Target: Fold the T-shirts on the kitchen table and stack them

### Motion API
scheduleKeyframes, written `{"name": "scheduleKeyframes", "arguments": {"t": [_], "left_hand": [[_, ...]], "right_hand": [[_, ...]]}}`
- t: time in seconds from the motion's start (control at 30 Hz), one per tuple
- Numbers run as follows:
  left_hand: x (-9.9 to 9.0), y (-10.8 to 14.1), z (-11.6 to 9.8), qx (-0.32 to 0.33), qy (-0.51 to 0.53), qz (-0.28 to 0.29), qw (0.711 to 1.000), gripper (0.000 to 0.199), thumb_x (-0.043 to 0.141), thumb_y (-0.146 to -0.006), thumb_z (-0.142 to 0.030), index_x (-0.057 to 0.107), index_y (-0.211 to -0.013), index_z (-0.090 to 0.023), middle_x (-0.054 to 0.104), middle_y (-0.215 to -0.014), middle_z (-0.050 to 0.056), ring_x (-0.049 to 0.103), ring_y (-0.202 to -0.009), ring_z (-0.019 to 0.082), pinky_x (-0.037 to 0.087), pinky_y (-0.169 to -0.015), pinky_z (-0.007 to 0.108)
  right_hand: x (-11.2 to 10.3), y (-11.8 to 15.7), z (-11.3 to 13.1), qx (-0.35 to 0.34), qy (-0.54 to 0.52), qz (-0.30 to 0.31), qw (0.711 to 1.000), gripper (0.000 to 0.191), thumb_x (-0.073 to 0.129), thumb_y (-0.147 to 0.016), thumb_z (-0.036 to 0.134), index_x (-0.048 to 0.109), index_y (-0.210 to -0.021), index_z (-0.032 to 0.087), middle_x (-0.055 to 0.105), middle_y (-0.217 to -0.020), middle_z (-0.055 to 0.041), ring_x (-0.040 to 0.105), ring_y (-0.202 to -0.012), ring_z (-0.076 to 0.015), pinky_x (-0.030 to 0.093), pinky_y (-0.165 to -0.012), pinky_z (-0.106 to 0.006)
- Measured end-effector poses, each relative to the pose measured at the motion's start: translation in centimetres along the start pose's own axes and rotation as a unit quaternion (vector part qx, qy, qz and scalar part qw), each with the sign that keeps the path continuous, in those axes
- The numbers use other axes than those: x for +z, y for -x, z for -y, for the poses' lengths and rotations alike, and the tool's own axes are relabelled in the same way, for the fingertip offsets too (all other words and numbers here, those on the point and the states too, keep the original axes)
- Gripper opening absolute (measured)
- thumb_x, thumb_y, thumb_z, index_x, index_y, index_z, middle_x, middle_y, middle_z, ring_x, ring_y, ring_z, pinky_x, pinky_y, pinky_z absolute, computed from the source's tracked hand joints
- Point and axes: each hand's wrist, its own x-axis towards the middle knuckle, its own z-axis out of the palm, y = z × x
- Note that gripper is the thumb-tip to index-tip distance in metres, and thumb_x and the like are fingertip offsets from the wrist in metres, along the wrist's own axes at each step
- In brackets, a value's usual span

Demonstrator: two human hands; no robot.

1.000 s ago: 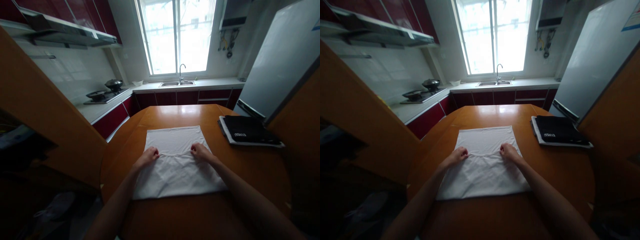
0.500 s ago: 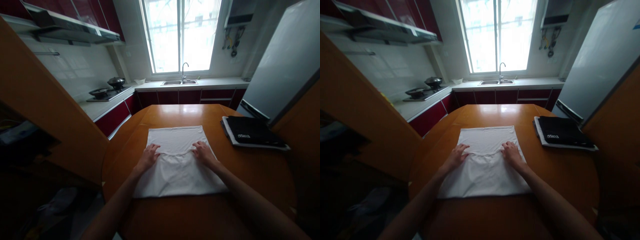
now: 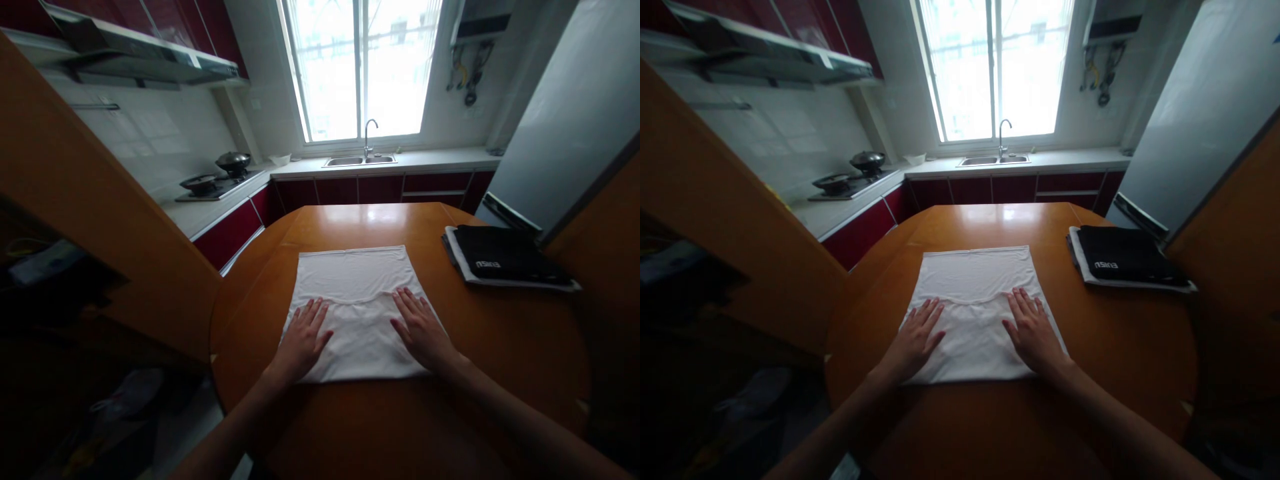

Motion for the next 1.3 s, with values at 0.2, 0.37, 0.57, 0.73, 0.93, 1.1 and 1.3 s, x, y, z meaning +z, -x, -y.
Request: {"name": "scheduleKeyframes", "arguments": {"t": [0.2,0.37,0.57,0.73,0.93,1.1,1.3], "left_hand": [[0.2,2.3,2.0,-0.089,-0.009,0.003,0.996,0.060,0.032,-0.104,-0.049,0.038,-0.153,-0.016,0.033,-0.160,0.015,0.027,-0.149,0.033,0.021,-0.118,0.063],[0.5,4.6,2.9,-0.089,0.008,-0.024,0.996,0.059,0.033,-0.103,-0.049,0.038,-0.153,-0.018,0.034,-0.160,0.013,0.025,-0.151,0.030,0.022,-0.119,0.061],[0.7,6.4,3.8,-0.098,0.080,-0.053,0.991,0.052,0.036,-0.103,-0.044,0.047,-0.148,-0.020,0.042,-0.156,0.014,0.032,-0.147,0.031,0.030,-0.116,0.060],[-2.0,8.6,5.5,0.001,0.159,-0.085,0.984,0.036,0.052,-0.099,-0.040,0.067,-0.127,-0.024,0.063,-0.133,0.011,0.060,-0.122,0.025,0.052,-0.102,0.041],[-2.4,11.8,7.1,0.085,0.135,-0.082,0.984,0.023,0.065,-0.092,-0.038,0.076,-0.109,-0.028,0.071,-0.101,0.007,0.068,-0.094,0.021,0.058,-0.080,0.030],[-2.3,12.5,6.8,0.102,0.142,-0.087,0.981,0.025,0.058,-0.097,-0.029,0.071,-0.118,-0.028,0.069,-0.107,0.007,0.067,-0.100,0.020,0.058,-0.084,0.028],[-3.2,12.7,6.0,0.117,0.121,-0.075,0.983,0.030,0.048,-0.099,-0.015,0.068,-0.120,-0.023,0.069,-0.107,0.007,0.068,-0.099,0.016,0.057,-0.087,0.025]], "right_hand": [[0.6,2.4,-3.7,0.044,0.020,0.032,0.998,0.064,0.035,-0.101,0.047,0.033,-0.156,0.015,0.034,-0.160,-0.0149,0.025,-0.150,-0.0298,0.020,-0.119,-0.059],[0.3,3.4,-5.1,0.028,-0.018,-0.036,0.999,0.059,0.033,-0.103,0.045,0.035,-0.155,0.019,0.032,-0.161,-0.0125,0.024,-0.151,-0.0282,0.024,-0.119,-0.058],[-0.9,3.8,-5.6,0.061,-0.091,-0.063,0.992,0.048,0.037,-0.102,0.043,0.054,-0.140,0.018,0.047,-0.152,-0.0147,0.037,-0.145,-0.0310,0.031,-0.116,-0.060],[-4.7,4.7,-7.3,0.082,-0.148,-0.203,0.964,0.030,0.046,-0.099,0.036,0.066,-0.116,0.022,0.062,-0.131,-0.0122,0.056,-0.126,-0.0278,0.044,-0.108,-0.048],[-6.3,8.7,-8.0,-0.043,-0.171,-0.060,0.983,0.014,0.062,-0.092,0.030,0.074,-0.098,0.026,0.065,-0.102,-0.0091,0.063,-0.096,-0.0235,0.055,-0.081,-0.037],[-5.3,10.9,-8.1,-0.094,-0.159,0.031,0.982,0.020,0.066,-0.090,0.026,0.073,-0.108,0.029,0.065,-0.110,-0.0083,0.063,-0.097,-0.0223,0.056,-0.083,-0.036],[-4.3,11.6,-9.0,-0.128,-0.117,-0.030,0.984,0.020,0.057,-0.095,0.023,0.072,-0.107,0.026,0.071,-0.103,-0.0075,0.066,-0.093,-0.0208,0.056,-0.081,-0.035]]}}
